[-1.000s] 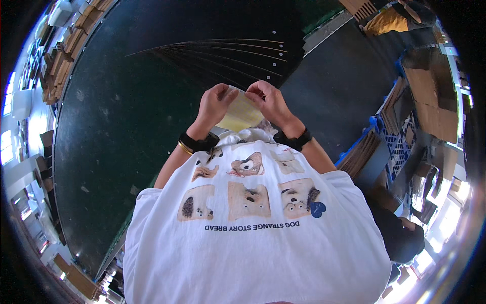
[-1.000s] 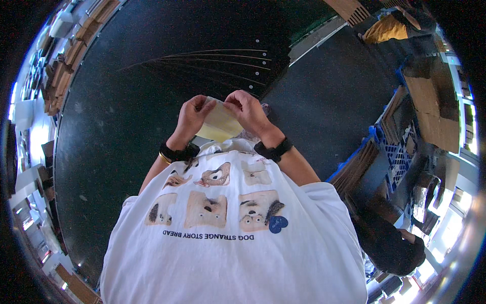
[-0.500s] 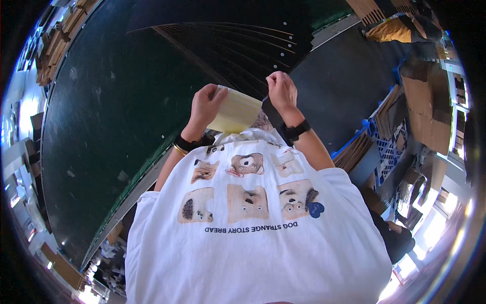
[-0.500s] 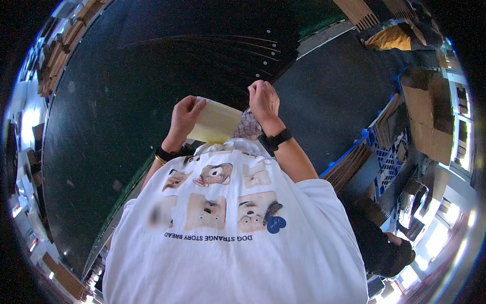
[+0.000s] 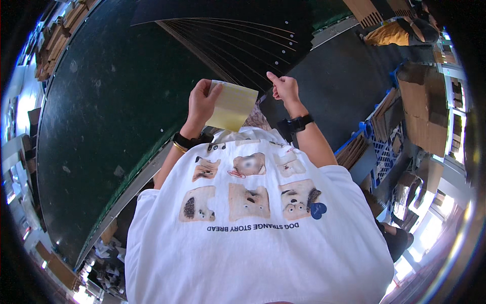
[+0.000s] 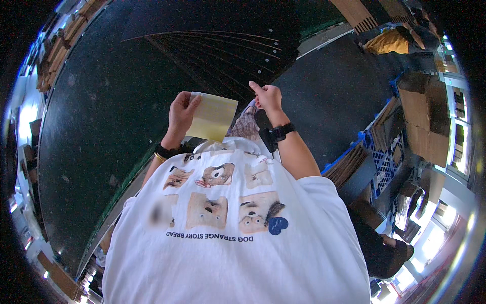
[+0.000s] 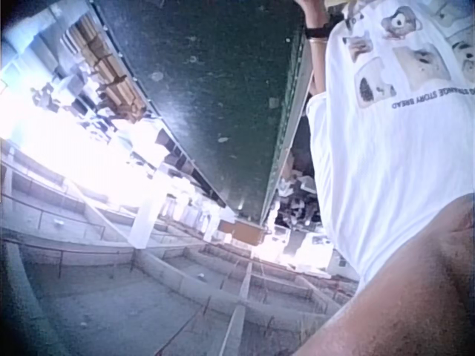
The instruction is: Stacking and organizing black furniture boards onto a conveyor belt system.
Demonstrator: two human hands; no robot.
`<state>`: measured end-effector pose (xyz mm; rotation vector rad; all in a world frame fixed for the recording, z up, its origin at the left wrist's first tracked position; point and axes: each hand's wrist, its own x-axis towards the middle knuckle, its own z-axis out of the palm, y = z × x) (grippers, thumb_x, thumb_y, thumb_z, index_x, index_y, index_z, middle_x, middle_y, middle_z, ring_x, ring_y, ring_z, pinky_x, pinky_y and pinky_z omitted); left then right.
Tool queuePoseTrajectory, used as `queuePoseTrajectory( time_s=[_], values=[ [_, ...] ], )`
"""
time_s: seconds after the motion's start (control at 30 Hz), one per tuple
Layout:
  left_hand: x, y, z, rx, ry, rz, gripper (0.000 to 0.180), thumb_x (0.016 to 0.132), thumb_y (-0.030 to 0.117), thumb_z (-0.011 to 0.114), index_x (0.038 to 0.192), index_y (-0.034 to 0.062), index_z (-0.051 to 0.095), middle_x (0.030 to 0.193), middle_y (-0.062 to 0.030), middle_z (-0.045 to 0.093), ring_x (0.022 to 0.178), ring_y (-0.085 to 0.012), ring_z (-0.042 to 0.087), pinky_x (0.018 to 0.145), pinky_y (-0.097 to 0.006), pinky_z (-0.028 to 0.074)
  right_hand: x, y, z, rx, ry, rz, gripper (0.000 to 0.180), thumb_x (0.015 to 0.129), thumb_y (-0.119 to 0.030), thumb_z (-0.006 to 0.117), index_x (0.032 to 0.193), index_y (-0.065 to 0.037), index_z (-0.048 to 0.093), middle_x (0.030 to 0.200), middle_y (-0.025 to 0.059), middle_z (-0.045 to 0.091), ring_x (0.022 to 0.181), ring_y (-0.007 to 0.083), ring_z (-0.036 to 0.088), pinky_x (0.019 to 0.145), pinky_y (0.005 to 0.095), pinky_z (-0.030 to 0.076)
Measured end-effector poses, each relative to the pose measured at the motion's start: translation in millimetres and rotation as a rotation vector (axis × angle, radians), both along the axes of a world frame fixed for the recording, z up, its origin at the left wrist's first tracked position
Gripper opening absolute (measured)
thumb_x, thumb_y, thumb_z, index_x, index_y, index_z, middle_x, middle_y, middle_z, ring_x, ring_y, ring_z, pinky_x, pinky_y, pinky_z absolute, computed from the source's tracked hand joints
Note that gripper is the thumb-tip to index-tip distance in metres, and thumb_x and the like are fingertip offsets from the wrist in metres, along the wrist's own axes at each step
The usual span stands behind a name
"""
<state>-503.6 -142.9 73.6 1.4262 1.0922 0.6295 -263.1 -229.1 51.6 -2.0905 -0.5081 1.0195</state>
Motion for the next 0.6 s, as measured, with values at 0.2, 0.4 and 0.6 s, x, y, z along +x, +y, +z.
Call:
queuePoseTrajectory(
  time_s=[0.2, 0.4, 0.6],
  values=[
    [0.7, -2.0, -3.9, -0.01, -0.128, -0.066, 0.018, 0.084, 0.017, 0.061, 0.089, -0.0004, 0.057, 0.074, -0.0024, 0.058, 0.068, -0.0075, 0.054, 0.062, -0.023, 0.044, -5.4, -1.3, 14.6, 0.059, -0.53, 0.226, 0.036, 0.079, -0.033, 0.065, 0.068, 0.0, 0.06, 0.057, 0.012, 0.059, 0.05, 0.0179, 0.058, 0.05, 0.0294, 0.048],
    [7.2, -9.9, 11.5, -0.071, -0.223, -0.12, 0.017, 0.087, 0.016, 0.058, 0.089, -0.0001, 0.058, 0.075, -0.0017, 0.058, 0.07, -0.0075, 0.053, 0.063, -0.022, 0.044, -58.2, 6.9, 65.4, 0.357, -0.07, 0.534, 0.017, 0.082, -0.016, 0.063, 0.089, -0.001, 0.065, 0.083, 0.0094, 0.066, 0.072, 0.0133, 0.062, 0.064, 0.0246, 0.049],
    [7.0, -10.4, 3.5, 0.014, -0.128, -0.176, 0.017, 0.087, 0.015, 0.058, 0.089, -0.0012, 0.057, 0.074, -0.0035, 0.058, 0.07, -0.0087, 0.054, 0.062, -0.022, 0.044, -63.8, 2.9, 60.8, 0.42, -0.192, 0.563, 0.014, 0.079, -0.013, 0.066, 0.088, -0.002, 0.065, 0.082, 0.0078, 0.063, 0.072, 0.015, 0.062, 0.066, 0.0254, 0.05]
  ],
)
